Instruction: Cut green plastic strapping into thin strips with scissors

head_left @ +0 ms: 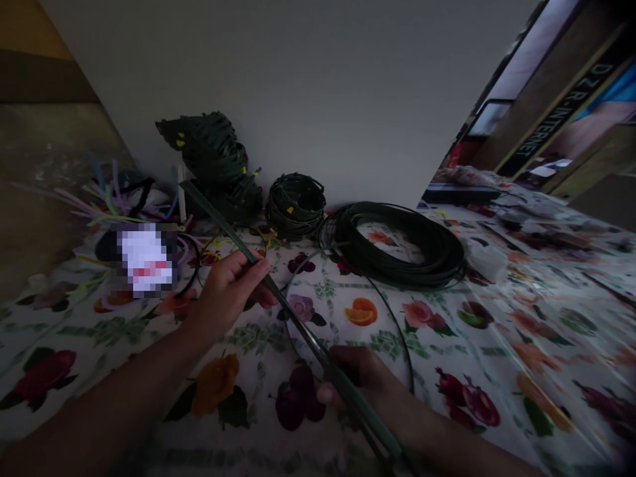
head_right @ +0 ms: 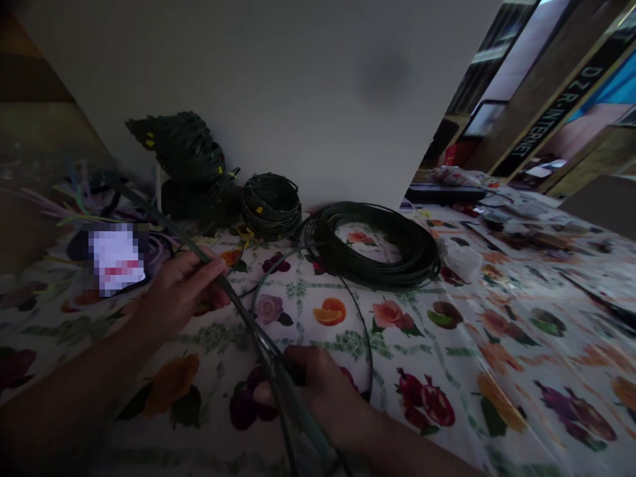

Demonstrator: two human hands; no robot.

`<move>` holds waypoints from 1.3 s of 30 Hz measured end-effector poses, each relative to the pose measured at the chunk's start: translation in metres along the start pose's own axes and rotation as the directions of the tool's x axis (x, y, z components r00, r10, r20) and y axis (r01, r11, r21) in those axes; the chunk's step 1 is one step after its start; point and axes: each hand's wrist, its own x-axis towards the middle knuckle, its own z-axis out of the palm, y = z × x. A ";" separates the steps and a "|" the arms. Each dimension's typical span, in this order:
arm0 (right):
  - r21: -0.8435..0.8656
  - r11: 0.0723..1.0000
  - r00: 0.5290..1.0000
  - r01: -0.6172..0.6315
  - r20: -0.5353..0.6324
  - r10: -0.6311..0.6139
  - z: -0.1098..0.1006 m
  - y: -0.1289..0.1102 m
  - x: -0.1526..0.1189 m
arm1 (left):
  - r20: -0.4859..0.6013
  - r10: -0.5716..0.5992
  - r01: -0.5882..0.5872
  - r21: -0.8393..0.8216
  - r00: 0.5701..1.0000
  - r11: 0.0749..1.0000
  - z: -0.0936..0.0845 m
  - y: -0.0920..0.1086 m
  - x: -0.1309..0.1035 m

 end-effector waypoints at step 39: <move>-0.028 0.997 0.997 0.072 0.031 -0.071 -0.005 0.003 -0.001 | -0.033 0.054 -0.057 -0.115 0.998 0.992 -0.015 0.006 0.013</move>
